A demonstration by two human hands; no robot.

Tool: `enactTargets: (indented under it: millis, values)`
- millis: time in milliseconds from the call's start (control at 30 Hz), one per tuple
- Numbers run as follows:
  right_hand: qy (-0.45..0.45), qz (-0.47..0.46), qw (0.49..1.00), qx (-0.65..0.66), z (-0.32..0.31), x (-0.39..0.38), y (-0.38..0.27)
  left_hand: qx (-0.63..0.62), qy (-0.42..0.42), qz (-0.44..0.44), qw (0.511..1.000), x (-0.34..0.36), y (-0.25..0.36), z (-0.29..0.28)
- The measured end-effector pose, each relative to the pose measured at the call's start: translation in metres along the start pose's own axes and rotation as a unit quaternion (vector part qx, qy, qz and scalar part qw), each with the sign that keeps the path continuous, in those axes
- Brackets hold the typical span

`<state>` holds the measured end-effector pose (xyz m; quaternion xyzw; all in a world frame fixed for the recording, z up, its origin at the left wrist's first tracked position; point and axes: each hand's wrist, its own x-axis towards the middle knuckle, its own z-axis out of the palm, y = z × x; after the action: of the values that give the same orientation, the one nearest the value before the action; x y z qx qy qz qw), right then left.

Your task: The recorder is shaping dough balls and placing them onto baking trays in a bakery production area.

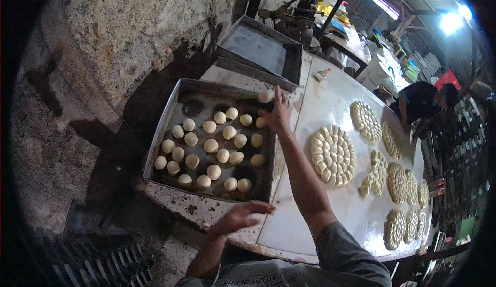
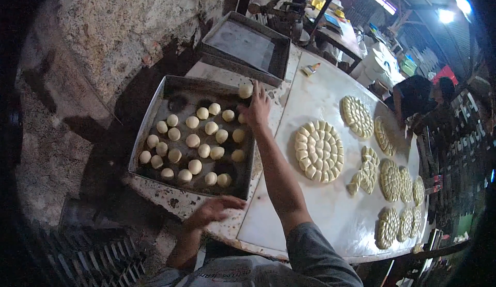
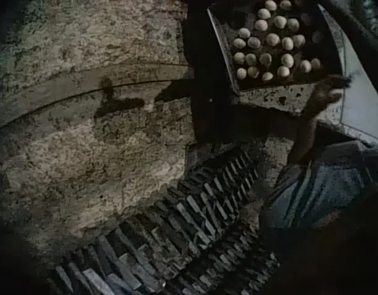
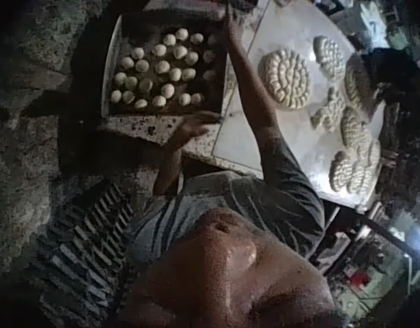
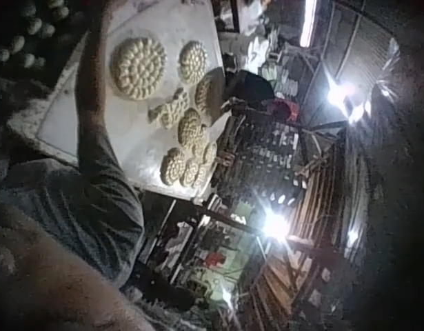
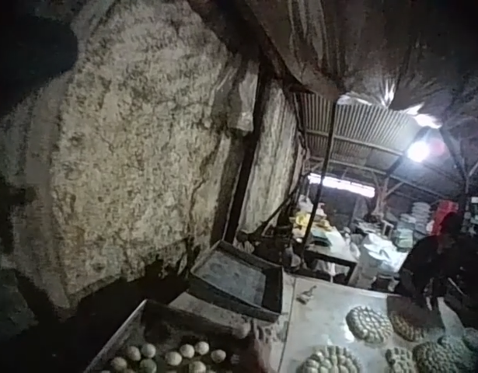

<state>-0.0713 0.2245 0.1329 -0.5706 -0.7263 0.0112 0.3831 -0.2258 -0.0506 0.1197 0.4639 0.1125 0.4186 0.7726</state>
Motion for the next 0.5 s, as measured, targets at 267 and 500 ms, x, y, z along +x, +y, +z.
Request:
enactTargets:
  millis: [267, 500]
  values:
    - [0.127, 0.237, 0.955, -0.126, -0.169, -0.259, 0.164, 0.223, -0.085, -0.253, 0.938, 0.062, -0.125, 0.092]
    - [0.421, 0.460, 0.747, 0.231, -0.365, -0.505, 0.327, 0.673, -0.083, -0.062, 0.733, 0.198, -0.277, 0.157]
